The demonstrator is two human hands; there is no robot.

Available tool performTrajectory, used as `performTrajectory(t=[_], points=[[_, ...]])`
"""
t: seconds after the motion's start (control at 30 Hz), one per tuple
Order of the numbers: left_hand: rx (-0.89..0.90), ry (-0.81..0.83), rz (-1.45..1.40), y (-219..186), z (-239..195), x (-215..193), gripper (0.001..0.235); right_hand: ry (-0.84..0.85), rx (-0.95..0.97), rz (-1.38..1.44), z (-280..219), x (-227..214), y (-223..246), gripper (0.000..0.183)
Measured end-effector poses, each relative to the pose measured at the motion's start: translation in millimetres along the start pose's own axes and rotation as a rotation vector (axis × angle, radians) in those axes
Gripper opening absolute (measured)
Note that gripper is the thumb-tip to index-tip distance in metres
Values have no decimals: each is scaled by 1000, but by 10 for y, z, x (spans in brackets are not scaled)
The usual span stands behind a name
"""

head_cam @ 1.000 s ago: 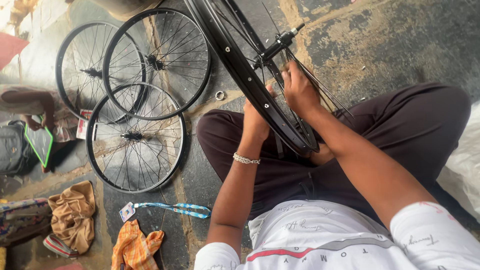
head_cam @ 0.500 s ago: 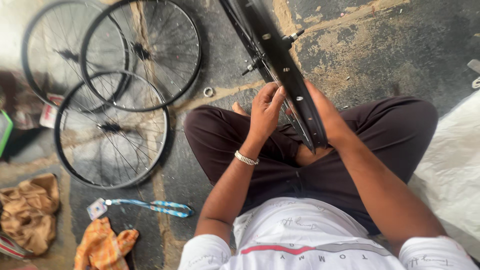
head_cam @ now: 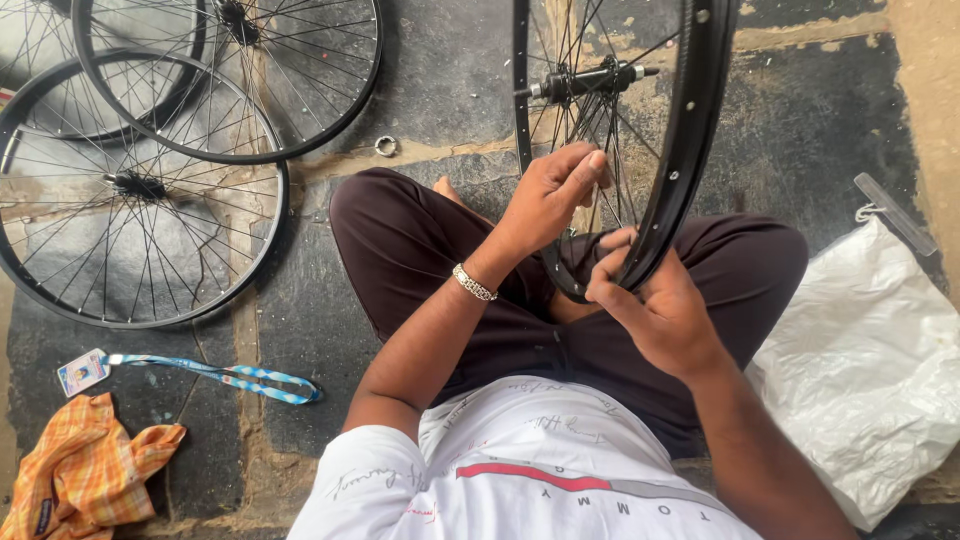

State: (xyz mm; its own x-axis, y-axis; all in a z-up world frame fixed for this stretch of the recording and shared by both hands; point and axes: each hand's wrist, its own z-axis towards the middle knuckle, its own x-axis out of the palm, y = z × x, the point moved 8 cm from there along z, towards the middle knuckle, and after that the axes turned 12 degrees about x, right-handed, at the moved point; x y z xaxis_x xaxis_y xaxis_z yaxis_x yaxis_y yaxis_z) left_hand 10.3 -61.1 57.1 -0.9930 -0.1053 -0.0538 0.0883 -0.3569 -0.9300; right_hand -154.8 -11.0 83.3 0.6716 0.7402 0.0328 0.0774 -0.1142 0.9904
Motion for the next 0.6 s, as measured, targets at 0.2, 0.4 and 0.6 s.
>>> performTrajectory(t=[0.2,0.4,0.6], points=[[-66,-2,-100,74,89,29,49,-197,30,-230,67,-82,253,56],[-226,-223,-259,142,147,-225,40,-226,52,-294,110,-95,400,58],[-51,-70,183,-113,20,-324,31,-284,-42,-328,111,-22,431,49]])
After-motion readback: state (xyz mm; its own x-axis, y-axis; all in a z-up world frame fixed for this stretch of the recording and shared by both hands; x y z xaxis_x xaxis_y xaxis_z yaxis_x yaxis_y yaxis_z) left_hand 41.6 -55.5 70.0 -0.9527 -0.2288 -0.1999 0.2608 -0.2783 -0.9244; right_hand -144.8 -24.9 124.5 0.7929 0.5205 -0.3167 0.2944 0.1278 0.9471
